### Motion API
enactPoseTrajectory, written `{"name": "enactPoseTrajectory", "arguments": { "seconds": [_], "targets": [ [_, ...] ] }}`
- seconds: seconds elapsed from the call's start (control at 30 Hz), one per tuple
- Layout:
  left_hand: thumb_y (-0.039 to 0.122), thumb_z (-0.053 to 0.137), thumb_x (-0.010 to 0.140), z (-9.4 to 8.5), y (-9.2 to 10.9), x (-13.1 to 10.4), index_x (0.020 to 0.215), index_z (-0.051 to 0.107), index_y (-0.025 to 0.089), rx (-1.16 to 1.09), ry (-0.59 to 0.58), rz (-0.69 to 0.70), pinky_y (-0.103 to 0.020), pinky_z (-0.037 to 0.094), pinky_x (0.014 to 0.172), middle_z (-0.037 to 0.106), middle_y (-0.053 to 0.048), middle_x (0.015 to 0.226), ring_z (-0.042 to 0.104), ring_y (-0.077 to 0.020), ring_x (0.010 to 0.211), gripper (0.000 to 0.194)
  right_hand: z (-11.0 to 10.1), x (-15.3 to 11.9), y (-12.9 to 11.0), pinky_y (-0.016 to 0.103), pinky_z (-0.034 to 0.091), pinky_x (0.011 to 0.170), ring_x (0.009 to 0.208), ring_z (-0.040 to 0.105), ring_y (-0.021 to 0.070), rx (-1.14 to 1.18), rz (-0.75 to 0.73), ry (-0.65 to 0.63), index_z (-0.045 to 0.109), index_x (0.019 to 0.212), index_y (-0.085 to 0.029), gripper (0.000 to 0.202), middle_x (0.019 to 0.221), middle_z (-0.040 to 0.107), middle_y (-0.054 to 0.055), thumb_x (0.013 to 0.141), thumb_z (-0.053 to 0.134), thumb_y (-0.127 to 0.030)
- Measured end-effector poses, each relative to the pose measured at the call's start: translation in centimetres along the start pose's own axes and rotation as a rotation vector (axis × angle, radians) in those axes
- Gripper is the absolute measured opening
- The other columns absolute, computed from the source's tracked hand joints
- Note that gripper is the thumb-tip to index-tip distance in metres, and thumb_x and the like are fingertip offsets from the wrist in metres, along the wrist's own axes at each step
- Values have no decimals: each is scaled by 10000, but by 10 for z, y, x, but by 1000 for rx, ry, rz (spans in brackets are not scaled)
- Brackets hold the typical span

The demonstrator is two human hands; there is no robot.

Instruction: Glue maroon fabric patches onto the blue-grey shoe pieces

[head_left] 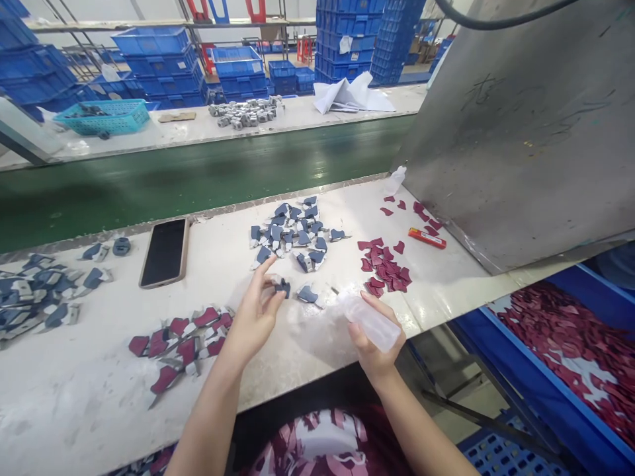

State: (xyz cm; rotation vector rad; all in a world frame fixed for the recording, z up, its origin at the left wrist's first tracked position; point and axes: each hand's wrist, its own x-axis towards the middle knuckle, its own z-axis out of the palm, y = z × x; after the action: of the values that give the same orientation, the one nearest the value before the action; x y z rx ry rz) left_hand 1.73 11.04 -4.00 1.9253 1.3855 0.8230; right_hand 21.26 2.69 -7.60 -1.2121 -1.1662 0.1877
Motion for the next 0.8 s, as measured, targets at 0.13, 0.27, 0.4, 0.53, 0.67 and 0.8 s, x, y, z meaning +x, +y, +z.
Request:
{"name": "enactPoseTrajectory", "arguments": {
  "seconds": [0.13, 0.27, 0.4, 0.53, 0.67, 0.8],
  "targets": [
    [304, 644, 854, 9, -1, -34, 1117, 656, 241, -312, 11, -140, -298, 526, 914, 697, -44, 1097, 676, -182, 1011, 271, -2, 5, -6, 318, 527, 533, 618, 640, 197, 40, 55, -73, 736, 1044, -188, 304, 741, 676, 45, 801, 713, -368],
    [329, 701, 820, 12, -6, -58, 946, 712, 248, -78, 170, -188, -317, 528, 890, 756, -13, 977, 701, -201, 950, 150, 6, 4, -15, 294, 542, 508, 574, 667, 189, 73, 163, -135, 749, 894, -162, 194, 718, 719, 54, 751, 748, -293],
    [321, 692, 834, 14, -11, -70, 1065, 696, 251, 0, 254, -152, -327, 522, 926, 766, -13, 1046, 704, -202, 987, 241, 17, 4, -21, 296, 569, 509, 552, 683, 190, 37, 146, -186, 750, 848, -156, 177, 729, 748, 72, 734, 747, -292],
    [369, 715, 816, 16, -16, -76, 1082, 721, 266, -89, 288, -273, -345, 544, 893, 775, -6, 1070, 720, -199, 868, 286, 24, 8, -23, 295, 595, 545, 562, 697, 188, 12, 93, -249, 756, 852, -167, 148, 732, 761, 70, 749, 743, -272],
    [389, 735, 790, 16, -17, -76, 1063, 740, 274, -137, 272, -343, -362, 547, 899, 777, 0, 1067, 724, -219, 886, 296, 26, 10, -23, 276, 585, 527, 559, 698, 180, 21, 49, -288, 758, 860, -163, 135, 723, 762, 68, 765, 749, -259],
    [398, 740, 778, 15, -16, -74, 1053, 747, 267, -145, 281, -356, -377, 551, 897, 777, -9, 1064, 727, -236, 899, 305, 27, 11, -23, 273, 583, 524, 568, 705, 182, 2, 49, -319, 762, 875, -175, 134, 727, 766, 63, 781, 743, -269]
  ]
}}
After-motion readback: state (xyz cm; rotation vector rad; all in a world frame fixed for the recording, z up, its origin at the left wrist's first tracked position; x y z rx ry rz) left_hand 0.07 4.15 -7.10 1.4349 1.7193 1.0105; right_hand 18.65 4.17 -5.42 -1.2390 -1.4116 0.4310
